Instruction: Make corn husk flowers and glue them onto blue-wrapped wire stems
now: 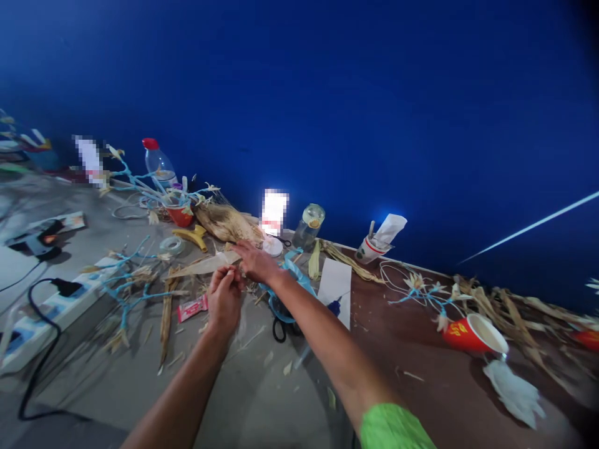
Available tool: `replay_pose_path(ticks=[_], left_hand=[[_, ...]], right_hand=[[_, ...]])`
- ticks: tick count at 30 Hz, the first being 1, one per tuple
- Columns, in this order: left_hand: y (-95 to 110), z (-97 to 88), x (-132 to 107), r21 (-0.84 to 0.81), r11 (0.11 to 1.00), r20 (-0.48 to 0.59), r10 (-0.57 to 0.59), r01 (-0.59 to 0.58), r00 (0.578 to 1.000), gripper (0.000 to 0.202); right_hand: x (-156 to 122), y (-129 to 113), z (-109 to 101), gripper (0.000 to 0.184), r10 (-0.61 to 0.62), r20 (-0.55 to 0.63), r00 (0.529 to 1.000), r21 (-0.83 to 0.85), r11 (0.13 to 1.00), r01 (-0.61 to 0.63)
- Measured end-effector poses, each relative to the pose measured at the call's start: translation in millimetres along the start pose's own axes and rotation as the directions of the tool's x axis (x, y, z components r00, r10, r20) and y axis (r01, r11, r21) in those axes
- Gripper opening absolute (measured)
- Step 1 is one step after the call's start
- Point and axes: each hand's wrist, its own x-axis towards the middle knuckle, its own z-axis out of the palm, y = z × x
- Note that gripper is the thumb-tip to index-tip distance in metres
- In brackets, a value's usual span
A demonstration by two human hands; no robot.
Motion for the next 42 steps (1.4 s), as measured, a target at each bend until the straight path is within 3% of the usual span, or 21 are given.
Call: replay_pose_path(ticks=[5,9,15,18,23,28,35,39,42], left_hand=[[7.0,-0.6,2.7,0.009,0.991,-0.158,0.136,-0.137,0.978,0.015],[7.3,-2.2,5.1,0.054,0.978,-0.19,0.206,-0.2,0.96,0.015],[3.0,2.6,1.7,0.097,0.977,-0.19,0.203,-0.188,0.961,0.015],[0.6,5.6,-1.3,0.109,0.972,-0.179,0.223,-0.206,0.958,0.013],[-2.0,5.7,-4.1,0.139,0.962,-0.126,0.253,-0.235,0.959,0.012],[-5.4,3.0,-5.0,0.162,0.954,-0.111,0.274,-0.254,0.955,0.011],[-7.6,2.8,-5.7,0.191,0.96,-0.079,0.225,-0.207,0.971,0.012],[-9.2,-0.5,-4.1,0.224,0.959,-0.074,0.195,-0.174,0.978,0.011],[-12.3,-2.9,-3.8,0.248,0.964,-0.048,0.11,-0.095,0.993,0.013]], right_hand=[[5.7,-4.1,7.9,0.029,0.086,0.04,0.995,-0.079,0.993,-0.083],[1.1,-5.6,-2.3,0.027,0.133,-0.129,0.983,-0.026,0.99,-0.137],[-23.7,-4.8,-37.7,0.028,0.279,-0.307,0.91,0.03,0.958,-0.284],[-32.5,-6.9,-40.6,0.029,0.297,-0.237,0.925,-0.016,0.951,-0.31],[-34.7,-16.1,-23.8,0.044,0.296,-0.204,0.933,-0.046,0.949,-0.311],[-36.6,-18.6,-6.7,0.026,0.145,-0.055,0.988,-0.165,0.974,-0.152],[-32.8,-15.5,10.8,0.025,0.235,-0.027,0.972,-0.293,0.927,-0.232],[-30.9,-18.0,5.0,0.022,0.243,-0.05,0.969,-0.182,0.952,-0.248],[-39.2,-19.5,-9.5,0.023,0.325,-0.168,0.931,0.097,0.945,-0.313]])
